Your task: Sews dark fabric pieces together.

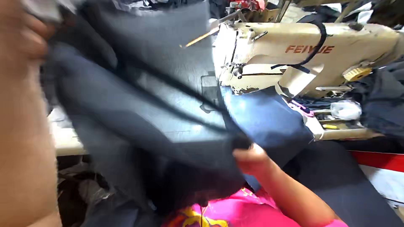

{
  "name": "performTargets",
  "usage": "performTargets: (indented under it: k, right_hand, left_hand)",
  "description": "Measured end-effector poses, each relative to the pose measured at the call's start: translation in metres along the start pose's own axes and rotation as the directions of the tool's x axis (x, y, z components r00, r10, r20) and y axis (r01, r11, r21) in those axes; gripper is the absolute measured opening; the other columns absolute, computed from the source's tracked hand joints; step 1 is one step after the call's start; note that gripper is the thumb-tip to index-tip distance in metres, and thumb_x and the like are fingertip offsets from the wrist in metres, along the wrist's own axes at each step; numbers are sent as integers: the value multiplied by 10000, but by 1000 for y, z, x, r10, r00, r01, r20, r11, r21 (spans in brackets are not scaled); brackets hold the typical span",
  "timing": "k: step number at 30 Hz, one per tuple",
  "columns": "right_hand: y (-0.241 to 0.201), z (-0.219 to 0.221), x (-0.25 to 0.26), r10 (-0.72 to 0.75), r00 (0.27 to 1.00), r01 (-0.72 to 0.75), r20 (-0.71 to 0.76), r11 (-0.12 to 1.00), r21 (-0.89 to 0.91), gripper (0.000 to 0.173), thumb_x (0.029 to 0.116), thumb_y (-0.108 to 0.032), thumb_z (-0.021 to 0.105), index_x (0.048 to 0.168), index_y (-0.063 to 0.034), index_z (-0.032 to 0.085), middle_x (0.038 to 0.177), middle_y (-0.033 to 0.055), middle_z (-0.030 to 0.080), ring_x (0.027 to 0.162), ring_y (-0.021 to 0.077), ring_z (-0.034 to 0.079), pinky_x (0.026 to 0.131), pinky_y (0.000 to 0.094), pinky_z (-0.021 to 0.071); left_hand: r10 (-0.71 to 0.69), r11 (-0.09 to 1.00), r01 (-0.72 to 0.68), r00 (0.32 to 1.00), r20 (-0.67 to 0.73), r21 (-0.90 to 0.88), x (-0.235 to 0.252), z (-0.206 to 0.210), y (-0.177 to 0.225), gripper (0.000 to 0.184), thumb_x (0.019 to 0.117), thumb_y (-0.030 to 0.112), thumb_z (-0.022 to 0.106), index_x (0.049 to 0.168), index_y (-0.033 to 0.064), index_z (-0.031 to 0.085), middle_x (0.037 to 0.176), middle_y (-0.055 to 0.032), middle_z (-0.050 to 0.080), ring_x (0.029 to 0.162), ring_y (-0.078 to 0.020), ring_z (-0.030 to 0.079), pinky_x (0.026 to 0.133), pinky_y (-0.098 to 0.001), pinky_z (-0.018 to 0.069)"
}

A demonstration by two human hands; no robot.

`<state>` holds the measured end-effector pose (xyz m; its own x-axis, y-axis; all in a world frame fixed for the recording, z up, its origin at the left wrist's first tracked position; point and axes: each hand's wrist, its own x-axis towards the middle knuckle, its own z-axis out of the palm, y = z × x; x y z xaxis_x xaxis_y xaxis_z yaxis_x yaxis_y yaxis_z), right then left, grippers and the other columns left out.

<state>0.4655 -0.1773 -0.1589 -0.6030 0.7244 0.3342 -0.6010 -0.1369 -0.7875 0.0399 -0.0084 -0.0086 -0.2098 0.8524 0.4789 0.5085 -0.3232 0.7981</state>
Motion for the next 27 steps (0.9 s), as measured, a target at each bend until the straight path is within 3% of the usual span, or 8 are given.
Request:
performTargets:
  k: [2, 5, 10, 15, 18, 21, 24, 27]
  right_hand:
    - [8, -19, -8, 48, 987, -41, -151, 998, 51, 236, 953, -252, 683, 1188, -235, 674, 1056, -37, 755, 967, 68, 716, 873, 287, 597]
    - [35, -18, -14, 297, 902, -329, -314, 943, -53, 121, 950, -53, 582, 1056, -91, 623, 989, 6, 719, 940, 127, 705, 881, 352, 595]
    - [38, -8, -19, 347, 863, -370, -368, 929, 8, 310, 1011, -21, 426, 1312, -33, 500, 1154, 47, 715, 1070, 148, 704, 995, 350, 571]
    - [-14, -7, -23, -99, 826, -124, -554, 928, -351, 318, 1021, -93, 336, 1153, -123, 624, 996, -78, 719, 926, 8, 679, 841, 221, 579]
    - [-52, -34, -26, -302, 690, -440, -657, 546, -713, 252, 1041, -66, 366, 1129, -21, 597, 913, -73, 616, 835, -68, 594, 782, 127, 513]
    - [-65, -56, -28, -407, 718, -628, -564, -29, -778, 321, 1019, -181, 571, 1225, 65, 586, 1008, 219, 672, 834, 254, 656, 757, 428, 544]
    - [-52, -48, 0, -409, 839, -464, -359, -195, -864, 372, 993, -136, 592, 1273, 108, 605, 1228, 326, 632, 1115, 439, 650, 965, 562, 525]
    - [-6, -52, 44, -275, 955, -181, -107, -261, -948, 378, 996, -175, 551, 1296, 29, 657, 1307, 214, 662, 1260, 362, 617, 1074, 520, 484]
  left_hand:
    - [-263, 906, 240, 965, 18, 349, -37, 51, 14, 486, 975, 423, 646, 1313, 80, 576, 1187, -130, 645, 1056, -226, 645, 891, -461, 552]
    - [-186, 791, -2, 952, 243, 612, -78, 111, 0, 740, 999, 279, 654, 1540, -102, 322, 1501, -445, 349, 1388, -611, 378, 1110, -721, 330]
    - [170, 785, -462, 800, 575, 412, -97, 166, -48, 266, 982, 125, 597, 1101, -77, 722, 1232, -296, 656, 1188, -472, 621, 1023, -644, 462]
    - [-382, 735, -228, 639, 668, 638, -87, 146, -55, 727, 1017, 551, 546, 1601, 154, 375, 1632, -256, 319, 1470, -524, 322, 1094, -781, 273]
    - [-538, 642, -159, 604, 588, 750, -109, 129, -52, 806, 1000, 621, 518, 1644, 209, 264, 1659, -278, 229, 1450, -588, 293, 1059, -795, 303]
    - [-583, 519, -100, 685, 437, 849, -130, 122, -15, 697, 1014, 539, 562, 1462, 7, 522, 1457, -349, 484, 1331, -586, 455, 1035, -819, 273]
    - [-279, 602, -205, 851, 445, 771, -135, 131, -13, 543, 1003, 426, 632, 1203, -76, 680, 1438, -335, 513, 1422, -562, 361, 1107, -814, 169]
    - [110, 712, -467, 811, 574, 524, -126, 160, -42, 588, 1027, 475, 536, 1407, 31, 603, 1521, -226, 504, 1457, -450, 396, 1150, -722, 234]
